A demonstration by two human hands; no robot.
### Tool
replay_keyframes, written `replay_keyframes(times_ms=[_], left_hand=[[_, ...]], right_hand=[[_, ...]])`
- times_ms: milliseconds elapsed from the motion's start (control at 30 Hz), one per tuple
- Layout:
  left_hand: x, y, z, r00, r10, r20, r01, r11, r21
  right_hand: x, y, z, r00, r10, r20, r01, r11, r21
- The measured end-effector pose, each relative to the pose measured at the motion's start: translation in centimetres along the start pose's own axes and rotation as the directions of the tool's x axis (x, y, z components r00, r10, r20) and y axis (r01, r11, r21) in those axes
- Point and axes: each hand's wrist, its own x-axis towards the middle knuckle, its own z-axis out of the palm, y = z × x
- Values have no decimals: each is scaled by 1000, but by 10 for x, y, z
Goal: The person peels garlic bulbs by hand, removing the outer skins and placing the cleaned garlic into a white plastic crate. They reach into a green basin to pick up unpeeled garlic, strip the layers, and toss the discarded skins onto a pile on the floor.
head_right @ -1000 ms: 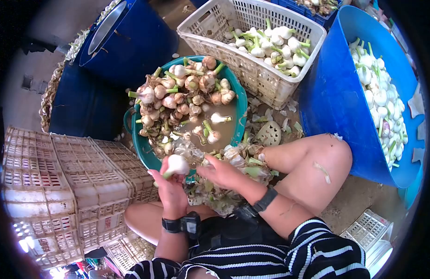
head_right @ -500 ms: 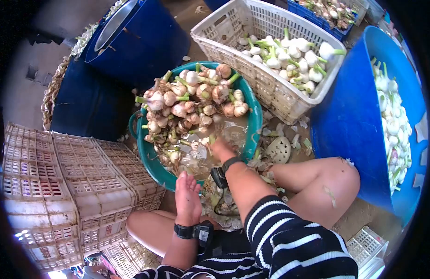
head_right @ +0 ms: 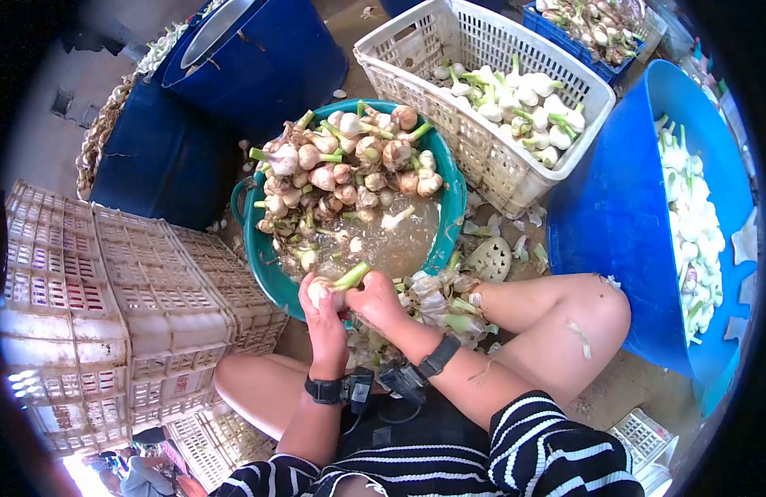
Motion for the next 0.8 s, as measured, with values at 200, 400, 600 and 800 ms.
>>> replay_keyframes(times_ms=[200, 400, 600, 800], left_hand=[[1, 13, -20, 946, -264, 189, 304, 923, -237], [-7, 5, -10, 992, 74, 106, -71, 997, -34], [9, 36, -34, 486, -392, 781, 869, 316, -381], [4, 50, -23, 668, -545, 506, 740, 554, -382]], right_hand=[[-23, -13, -5, 981, -80, 176, -11, 885, 465], [-25, -16, -2, 982, -71, 175, -52, 788, 613], [-30, -28, -22, 829, -538, 152, 543, 839, 7], [-27, 1, -25, 996, -76, 38, 54, 915, 400]])
